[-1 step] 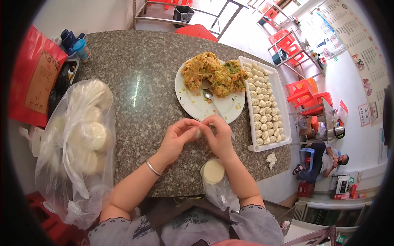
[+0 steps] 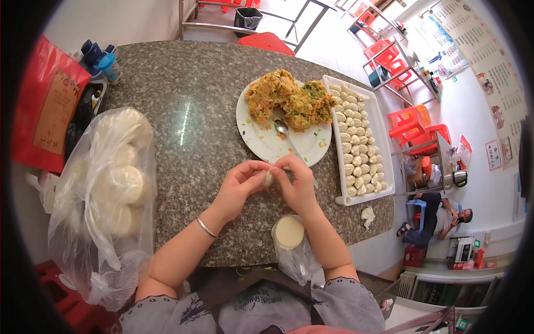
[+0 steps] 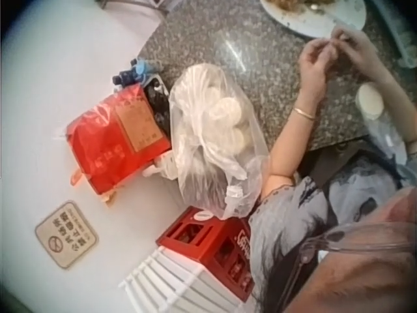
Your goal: Filling and folding dumpling wrappers with meat and vegetable filling.
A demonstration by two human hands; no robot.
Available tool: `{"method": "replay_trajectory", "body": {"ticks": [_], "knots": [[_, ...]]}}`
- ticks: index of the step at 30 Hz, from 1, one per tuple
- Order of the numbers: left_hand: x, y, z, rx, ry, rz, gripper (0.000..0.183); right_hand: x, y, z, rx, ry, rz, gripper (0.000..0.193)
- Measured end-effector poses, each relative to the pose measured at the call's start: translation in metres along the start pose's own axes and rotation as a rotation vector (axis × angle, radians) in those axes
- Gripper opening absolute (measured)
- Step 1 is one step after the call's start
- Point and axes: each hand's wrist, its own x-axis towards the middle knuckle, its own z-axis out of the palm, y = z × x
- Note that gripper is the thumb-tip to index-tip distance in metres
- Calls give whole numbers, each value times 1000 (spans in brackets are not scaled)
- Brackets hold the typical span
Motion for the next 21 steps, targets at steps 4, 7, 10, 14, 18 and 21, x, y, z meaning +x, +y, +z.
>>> {"method": "replay_trajectory", "body": {"ticks": [4, 7, 10, 14, 18, 21], "knots": [[1, 4, 5, -169, -18, -83, 24, 2, 3, -4, 200, 41, 129, 6], [2, 4, 1, -216, -62, -105, 26, 2, 13, -6, 436, 52, 257, 7], [2, 5, -1, -275, -84, -142, 30, 2, 23, -11, 444, -72, 210, 9], [1, 8, -2, -306, -86, -166, 34, 6, 9, -13, 601, -81, 275, 6], [1, 8, -3, -325, -120, -192, 38, 5, 15, -15, 666, -146, 153, 9], [2, 10, 0, -306, -113, -209, 39, 4, 17, -19, 611, -130, 167, 17]]}}
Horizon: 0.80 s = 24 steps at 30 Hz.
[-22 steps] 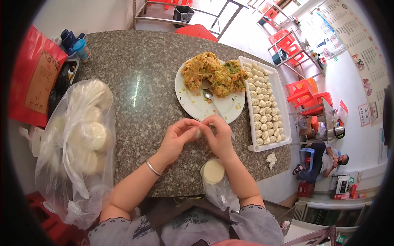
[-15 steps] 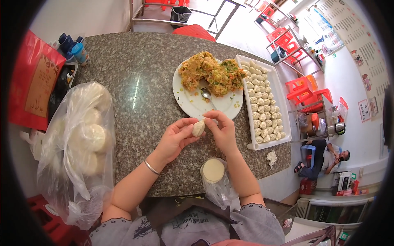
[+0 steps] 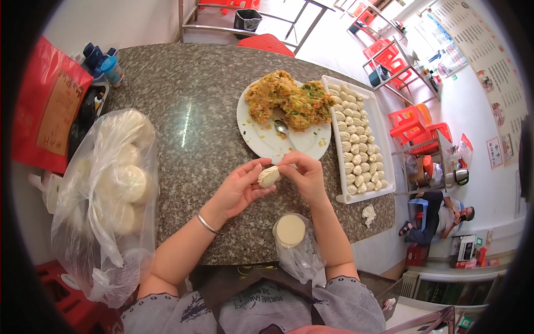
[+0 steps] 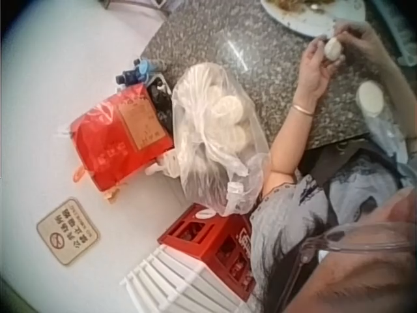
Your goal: Filling and folding dumpling wrappers with meat and vegetable filling.
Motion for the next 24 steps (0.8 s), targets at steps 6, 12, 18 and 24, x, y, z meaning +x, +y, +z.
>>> {"method": "replay_trajectory", "body": {"ticks": [6, 12, 18, 24], "knots": [[3, -3, 14, 41, 52, 6, 39, -1, -36, 9, -422, -205, -89, 40], [-5, -18, 10, 641, -23, 64, 35, 6, -48, -80, -657, 88, -94, 35], [-6, -27, 29, 1289, -304, 431, 21, -5, 3, -295, -969, 830, -56, 30], [-12, -25, 27, 1319, -315, 404, 17, -2, 5, -301, -725, 541, 406, 30]]}}
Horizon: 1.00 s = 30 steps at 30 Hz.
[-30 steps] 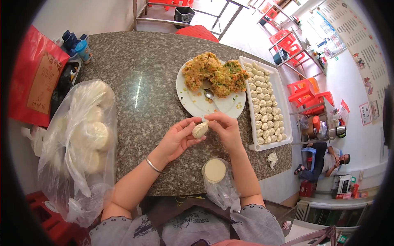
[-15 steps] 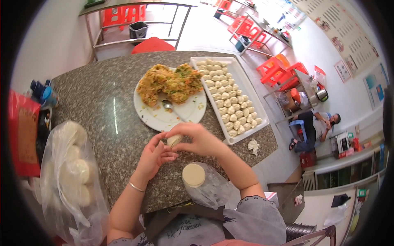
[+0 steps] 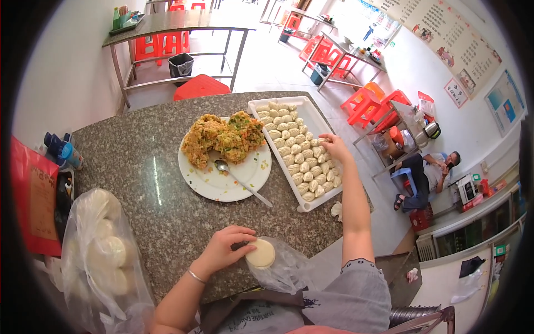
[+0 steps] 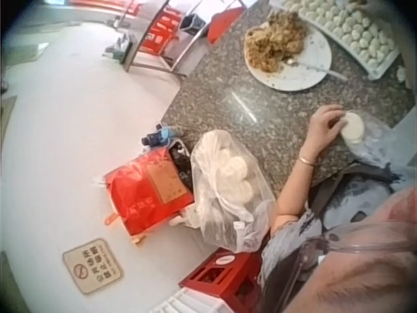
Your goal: Filling and folding dumpling wrappers with meat and vegetable filling.
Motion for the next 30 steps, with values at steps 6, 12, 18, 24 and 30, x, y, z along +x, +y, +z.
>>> {"method": "replay_trajectory", "body": {"ticks": [6, 12, 18, 24, 30], "knots": [[3, 4, 3, -82, -38, -38, 13, 14, 14, -6, 24, -103, -30, 33], [2, -3, 6, -265, -27, -41, 7, -1, 4, 7, 18, 248, -127, 30], [-5, -24, -3, -794, 359, -426, 10, -70, -85, 62, 61, 104, -437, 30], [4, -17, -17, -1133, 475, -393, 23, -163, -137, 126, -227, -292, -553, 47], [-2, -29, -19, -1254, 405, -316, 17, -155, -152, 139, -239, -284, -602, 37]]}}
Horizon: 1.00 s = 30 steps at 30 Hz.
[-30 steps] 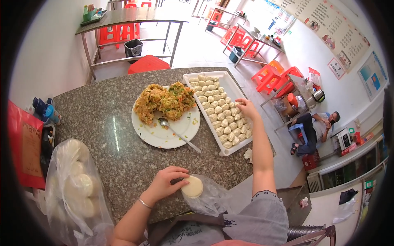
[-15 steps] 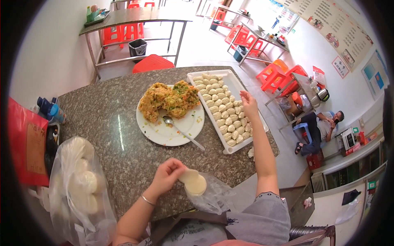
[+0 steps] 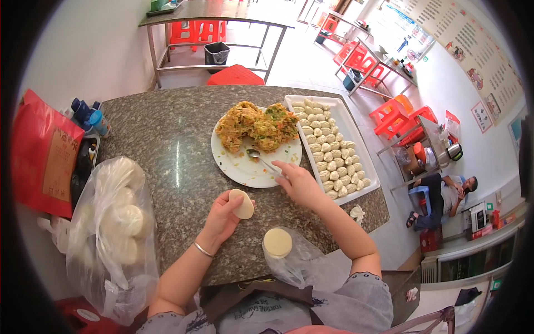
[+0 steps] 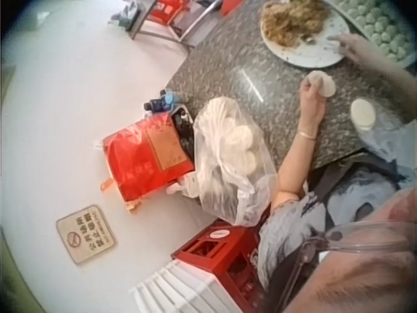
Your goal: Filling and folding dumpling wrappers with meat and vegetable filling.
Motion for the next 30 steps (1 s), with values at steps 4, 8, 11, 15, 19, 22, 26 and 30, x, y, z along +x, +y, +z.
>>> {"method": "replay_trajectory", "body": {"ticks": [4, 8, 11, 15, 19, 22, 26, 30], "knots": [[3, -4, 0, -57, 106, -30, 24, 6, -25, -28, -80, 72, -45, 20], [4, -7, -4, -14, 87, -57, 26, 38, -58, -55, -26, 193, -51, 21], [2, -7, -4, 40, 78, -91, 29, 81, -52, -40, -76, 246, -154, 20], [1, -2, 4, 81, 3, -125, 32, 102, -35, -10, -183, 210, -233, 19], [2, -1, 5, 95, -10, -137, 35, 81, -32, -6, -267, 166, -188, 18], [2, 2, 4, 129, -2, -185, 38, 66, -31, -11, -271, 116, -183, 17], [3, 3, 2, 56, -44, -186, 38, 46, -23, -14, -314, 121, -186, 17], [1, 6, 4, 14, -73, -207, 39, 19, -2, -17, -261, 126, -157, 18]]}}
